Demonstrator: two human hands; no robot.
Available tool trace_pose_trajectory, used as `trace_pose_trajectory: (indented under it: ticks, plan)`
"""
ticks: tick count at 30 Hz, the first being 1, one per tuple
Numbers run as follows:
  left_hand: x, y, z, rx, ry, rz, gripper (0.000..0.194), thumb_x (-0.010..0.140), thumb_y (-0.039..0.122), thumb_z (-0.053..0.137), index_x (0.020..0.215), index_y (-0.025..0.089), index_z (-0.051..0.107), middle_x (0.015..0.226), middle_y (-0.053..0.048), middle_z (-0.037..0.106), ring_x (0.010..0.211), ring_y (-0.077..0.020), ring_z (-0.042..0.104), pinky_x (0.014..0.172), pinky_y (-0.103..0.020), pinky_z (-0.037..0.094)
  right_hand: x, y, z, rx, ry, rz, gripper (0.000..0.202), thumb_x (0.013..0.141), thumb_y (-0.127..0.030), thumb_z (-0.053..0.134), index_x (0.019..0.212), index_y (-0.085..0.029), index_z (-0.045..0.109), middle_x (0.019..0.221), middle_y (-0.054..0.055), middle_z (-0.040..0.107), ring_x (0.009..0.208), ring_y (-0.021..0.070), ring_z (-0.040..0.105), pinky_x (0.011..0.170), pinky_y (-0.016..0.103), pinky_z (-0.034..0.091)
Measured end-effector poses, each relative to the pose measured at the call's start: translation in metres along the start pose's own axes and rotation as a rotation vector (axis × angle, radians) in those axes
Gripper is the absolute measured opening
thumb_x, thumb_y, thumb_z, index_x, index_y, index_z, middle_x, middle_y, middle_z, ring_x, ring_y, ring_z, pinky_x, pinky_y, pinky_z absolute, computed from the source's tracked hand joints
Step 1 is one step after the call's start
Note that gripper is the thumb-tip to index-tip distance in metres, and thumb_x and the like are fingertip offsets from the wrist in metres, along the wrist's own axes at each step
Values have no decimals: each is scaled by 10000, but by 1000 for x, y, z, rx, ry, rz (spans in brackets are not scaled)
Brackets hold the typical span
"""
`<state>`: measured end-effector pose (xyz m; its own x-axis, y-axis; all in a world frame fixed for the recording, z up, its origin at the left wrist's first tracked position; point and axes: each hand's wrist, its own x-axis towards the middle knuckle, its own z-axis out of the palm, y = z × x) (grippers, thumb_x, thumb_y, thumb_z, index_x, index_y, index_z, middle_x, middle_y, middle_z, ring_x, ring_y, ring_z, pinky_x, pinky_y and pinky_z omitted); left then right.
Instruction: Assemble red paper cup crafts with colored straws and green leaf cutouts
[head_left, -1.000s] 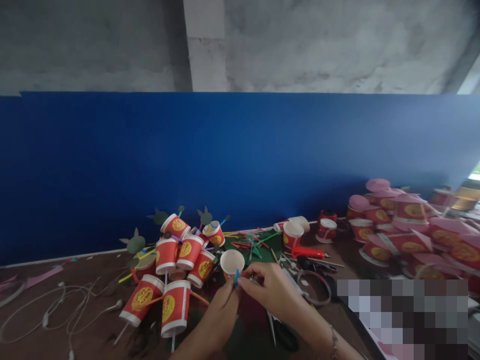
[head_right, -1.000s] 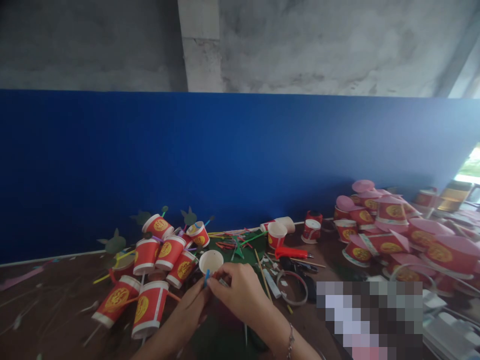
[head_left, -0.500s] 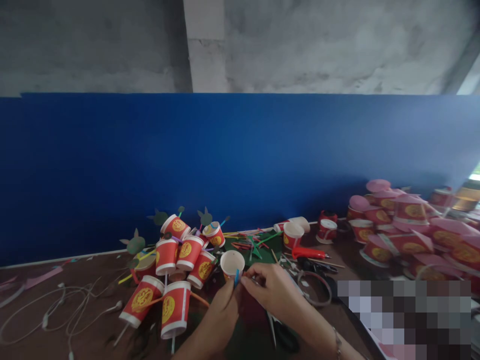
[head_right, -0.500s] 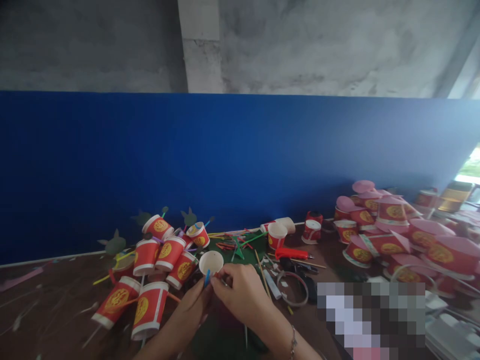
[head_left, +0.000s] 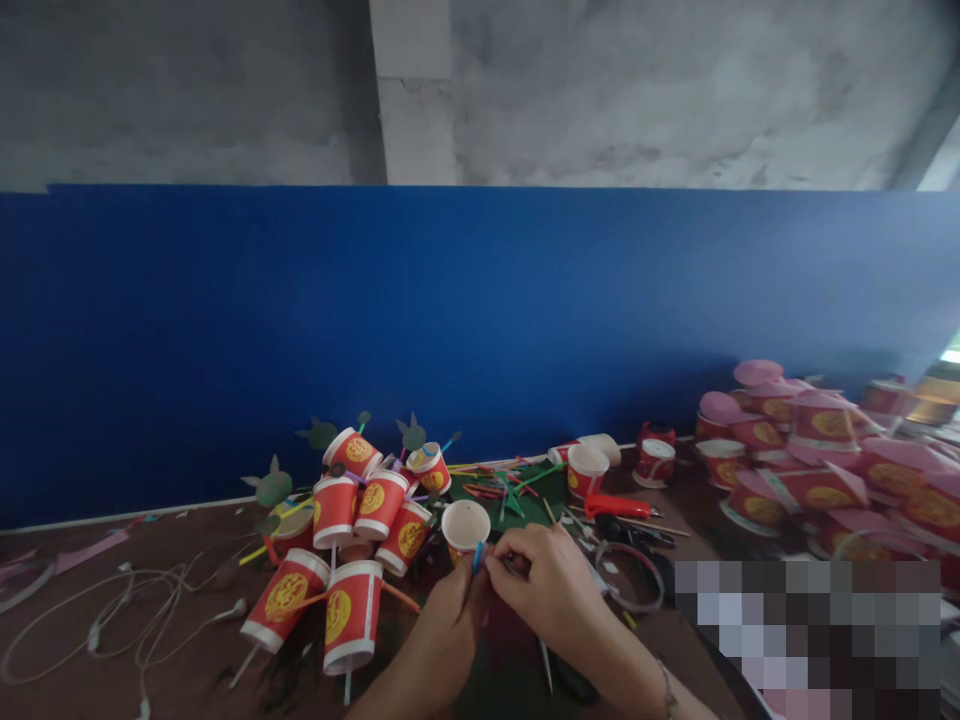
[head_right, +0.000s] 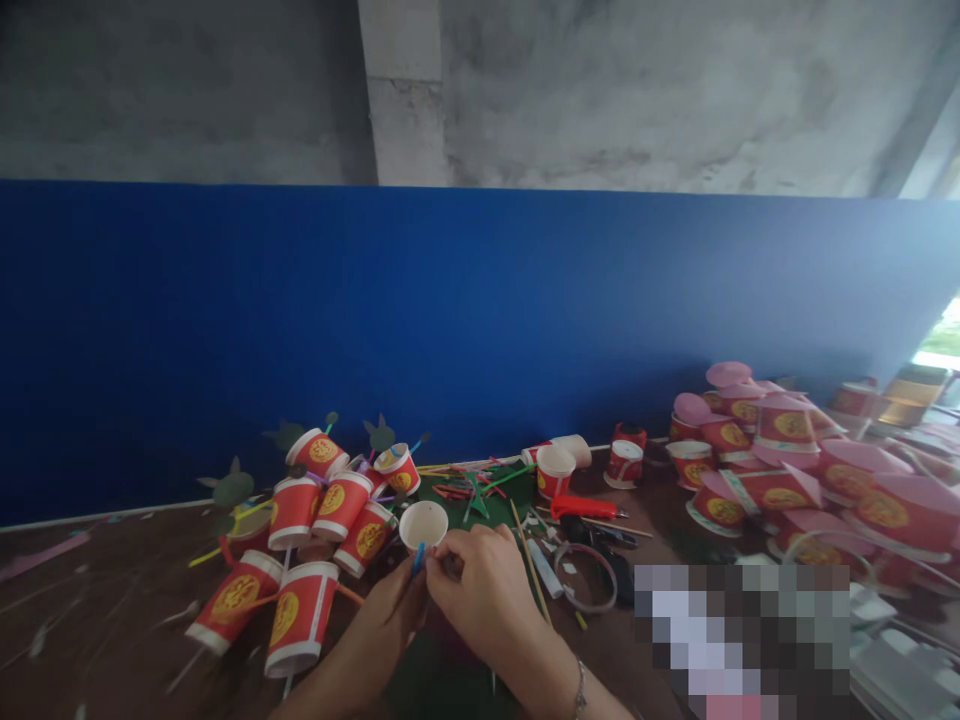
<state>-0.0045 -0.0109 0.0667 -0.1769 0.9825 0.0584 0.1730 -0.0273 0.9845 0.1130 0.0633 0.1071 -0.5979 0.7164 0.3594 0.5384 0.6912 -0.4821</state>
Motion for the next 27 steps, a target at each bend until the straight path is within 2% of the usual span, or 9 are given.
trace_pose_trajectory:
  ticks: [4, 8, 12, 14, 15, 19, 22, 27]
  plan:
    - [-3, 7, 0, 91, 21, 46, 420, 920, 496, 324, 958, 155, 566, 691, 6, 478, 674, -150, 433, 657, -268, 365, -2, -1, 2, -31, 33, -38, 168, 756, -240, 573, 654, -233, 706, 578, 4, 638, 596, 143, 541, 675, 276, 309]
    - [-2, 7, 0, 98, 36, 26, 433, 889, 560, 342, 783, 180, 520, 630, 28, 431, 597, -127, 385, 561, -254, 311, -3, -3, 5, 61, 7, -32, 183, 742, -211, 566, 608, -218, 691, 536, -10, 610, 545, 121, 509, 592, 243, 296]
    - [8, -9, -1, -88, -8, -150, 514, 753, 722, 416, 777, 209, 440, 540, 87, 343, 461, -78, 283, 457, -223, 212, 1, -1, 8, 162, -37, -22, 218, 756, -232, 539, 581, -194, 665, 507, -13, 582, 511, 113, 481, 525, 219, 287]
    - [14, -17, -4, -180, -9, -359, 574, 664, 791, 431, 783, 231, 397, 490, 113, 318, 383, -65, 260, 415, -213, 161, 4, 2, 8, 247, -56, 22, 248, 775, -270, 521, 585, -180, 653, 502, -12, 566, 489, 109, 459, 493, 212, 288]
    - [16, -20, -6, -222, -6, -419, 597, 621, 807, 458, 781, 236, 382, 486, 119, 327, 361, -54, 240, 403, -207, 134, 6, 5, 8, 285, -51, 46, 255, 780, -286, 515, 594, -175, 650, 507, -12, 562, 489, 110, 457, 486, 210, 294]
    - [16, -17, -13, -421, -63, -388, 579, 595, 740, 578, 761, 226, 372, 487, 134, 310, 368, -21, 152, 402, -195, 63, 15, 18, 11, 298, 33, 83, 252, 805, -348, 501, 691, -176, 646, 545, -16, 545, 535, 130, 473, 520, 221, 332]
    - [12, -10, -13, -415, -97, -403, 564, 637, 734, 557, 778, 212, 394, 501, 130, 323, 371, -11, 146, 406, -193, 49, 20, 27, 21, 305, 47, 131, 258, 770, -405, 561, 853, -174, 641, 578, -23, 549, 567, 147, 487, 540, 239, 349]
    - [9, -12, -6, -347, -127, -373, 579, 664, 752, 529, 820, 204, 426, 519, 116, 351, 373, -20, 207, 390, -191, 87, 21, 29, 39, 672, -39, 205, 395, 681, -338, 652, 1016, -157, 549, 707, 1, 641, 628, 158, 569, 587, 261, 414]
